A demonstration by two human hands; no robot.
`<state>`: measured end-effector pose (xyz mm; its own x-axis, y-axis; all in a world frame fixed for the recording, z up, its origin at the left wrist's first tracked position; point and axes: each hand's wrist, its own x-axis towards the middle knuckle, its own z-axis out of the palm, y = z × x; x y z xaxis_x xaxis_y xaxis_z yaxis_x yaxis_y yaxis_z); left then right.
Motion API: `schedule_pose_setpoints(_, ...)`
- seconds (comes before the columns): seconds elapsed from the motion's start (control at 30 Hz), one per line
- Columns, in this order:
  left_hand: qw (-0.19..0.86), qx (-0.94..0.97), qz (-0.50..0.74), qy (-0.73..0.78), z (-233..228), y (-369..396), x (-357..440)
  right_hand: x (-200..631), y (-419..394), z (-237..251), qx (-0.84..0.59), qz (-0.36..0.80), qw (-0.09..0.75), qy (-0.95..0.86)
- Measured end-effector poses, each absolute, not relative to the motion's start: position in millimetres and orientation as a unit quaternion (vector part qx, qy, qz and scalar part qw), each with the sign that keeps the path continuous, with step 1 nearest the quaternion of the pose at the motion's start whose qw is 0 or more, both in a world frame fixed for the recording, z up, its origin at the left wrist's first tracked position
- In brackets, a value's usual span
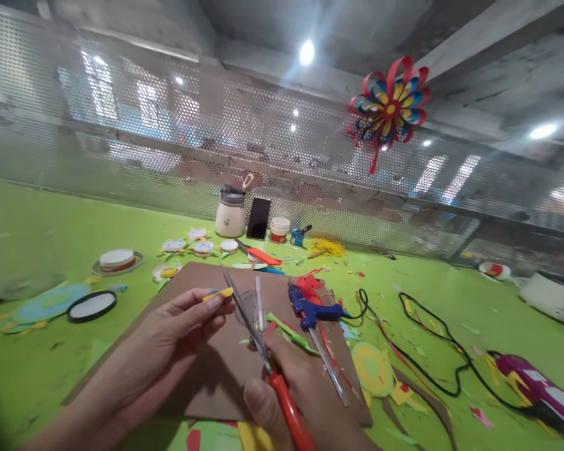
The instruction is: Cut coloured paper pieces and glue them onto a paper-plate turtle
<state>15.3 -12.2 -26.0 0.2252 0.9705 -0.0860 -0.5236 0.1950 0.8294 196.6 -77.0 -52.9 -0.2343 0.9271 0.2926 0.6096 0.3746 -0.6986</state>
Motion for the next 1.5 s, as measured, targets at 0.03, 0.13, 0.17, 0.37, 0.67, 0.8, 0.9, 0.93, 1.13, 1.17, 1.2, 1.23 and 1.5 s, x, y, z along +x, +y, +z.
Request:
schedule_pose_setpoints(0.03,0.704,0.341,0.532,0.324,-25,-13,16,193,-78,-51,-0.521,0.226,0.348,-0.746)
schedule_pose_setpoints(0.13,0.702,0.331,0.541,0.325,-24,-15,16,183,-81,-43,-0.54,0.212,0.345,-0.738)
schedule_pose_setpoints(0.17,0.699,0.33,0.544,0.326,-23,-15,15,180,-82,-41,-0.543,0.203,0.346,-0.737)
schedule_pose_setpoints(0.37,0.699,0.329,0.543,0.329,-25,-18,13,174,-86,-40,-0.559,0.175,0.347,-0.732)
schedule_pose_setpoints(0.67,0.703,0.31,0.55,0.328,-24,-20,18,171,-90,-35,-0.554,0.155,0.346,-0.741)
schedule_pose_setpoints(0.8,0.701,0.311,0.547,0.334,-23,-21,17,173,-89,-35,-0.56,0.16,0.33,-0.743)
schedule_pose_setpoints(0.9,0.705,0.308,0.546,0.333,-23,-22,17,174,-89,-36,-0.571,0.157,0.323,-0.738)
schedule_pose_setpoints(0.93,0.705,0.306,0.545,0.333,-24,-22,17,174,-89,-37,-0.575,0.155,0.321,-0.736)
schedule_pose_setpoints(1.13,0.701,0.308,0.551,0.331,-24,-22,18,171,-87,-41,-0.558,0.133,0.367,-0.732)
schedule_pose_setpoints(1.17,0.7,0.307,0.553,0.331,-24,-22,18,170,-86,-42,-0.552,0.129,0.38,-0.731)
schedule_pose_setpoints(1.2,0.7,0.305,0.555,0.331,-23,-22,18,170,-86,-43,-0.546,0.123,0.393,-0.73)
schedule_pose_setpoints(1.23,0.699,0.303,0.556,0.331,-23,-22,19,169,-86,-44,-0.541,0.116,0.404,-0.728)
schedule_pose_setpoints(1.5,0.7,0.312,0.557,0.32,-22,-22,19,171,-82,-52,-0.539,0.151,0.409,-0.721)
